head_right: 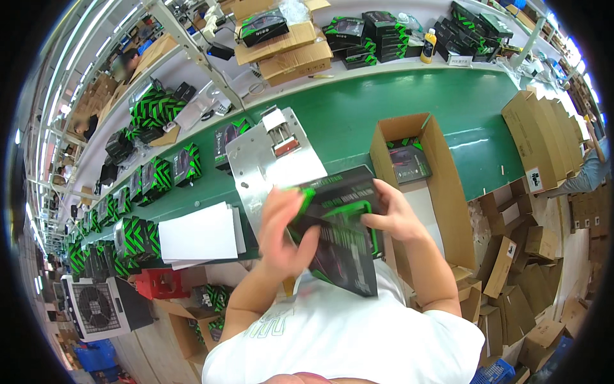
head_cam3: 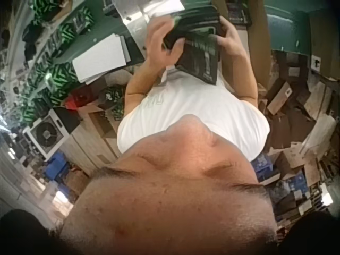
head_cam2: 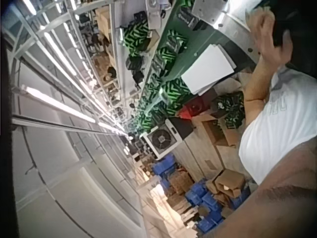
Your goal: The person arranges cardboard boxes on the table, picks up packaged computer mice from the conveyor belt, opens and closes the product boxes, and packs them into the cardboard boxes.
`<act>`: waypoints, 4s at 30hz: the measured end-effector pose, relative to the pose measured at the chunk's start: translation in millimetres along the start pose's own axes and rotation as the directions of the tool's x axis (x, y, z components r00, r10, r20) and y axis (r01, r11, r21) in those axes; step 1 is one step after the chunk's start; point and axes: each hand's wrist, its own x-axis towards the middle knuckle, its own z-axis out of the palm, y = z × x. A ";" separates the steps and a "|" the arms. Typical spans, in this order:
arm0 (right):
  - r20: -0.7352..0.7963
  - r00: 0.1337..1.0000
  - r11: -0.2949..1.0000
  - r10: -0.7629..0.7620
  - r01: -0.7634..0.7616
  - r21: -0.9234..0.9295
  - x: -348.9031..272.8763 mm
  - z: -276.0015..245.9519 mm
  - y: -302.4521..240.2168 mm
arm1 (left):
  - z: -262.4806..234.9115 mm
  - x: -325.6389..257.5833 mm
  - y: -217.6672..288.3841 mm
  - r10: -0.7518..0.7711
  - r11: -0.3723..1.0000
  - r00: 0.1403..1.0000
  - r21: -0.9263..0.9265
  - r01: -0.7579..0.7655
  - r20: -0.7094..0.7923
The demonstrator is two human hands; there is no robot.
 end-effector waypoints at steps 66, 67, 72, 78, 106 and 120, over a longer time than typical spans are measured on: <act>-0.148 0.944 0.734 -0.294 0.124 -0.668 41.3 64.4 33.5 | -87.2 -107.6 -426.4 -0.878 0.300 0.284 0.017 0.954 -0.386; 0.004 0.950 0.704 -0.312 0.234 -0.670 44.3 83.6 41.0 | -86.6 -118.0 -444.3 -0.941 0.266 0.234 -0.110 0.958 -0.243; -0.027 0.912 0.491 -0.409 0.195 -0.849 52.0 109.8 57.7 | -65.7 -115.0 -413.6 -0.875 0.427 0.238 -0.439 0.791 -0.422; -0.072 0.912 0.526 -0.405 0.168 -0.834 42.6 90.3 75.2 | -110.8 -93.3 -282.3 -0.724 0.679 0.198 -0.632 0.373 -0.661; 0.107 0.910 0.564 -0.401 0.337 -0.754 88.0 6.7 31.9 | -27.0 -6.1 -60.4 -0.355 0.861 0.835 0.495 0.117 0.420; -0.466 0.871 0.977 0.156 -0.065 0.204 -26.2 -78.0 89.2 | 7.9 -12.1 -12.3 -0.497 0.865 0.800 0.125 0.485 0.335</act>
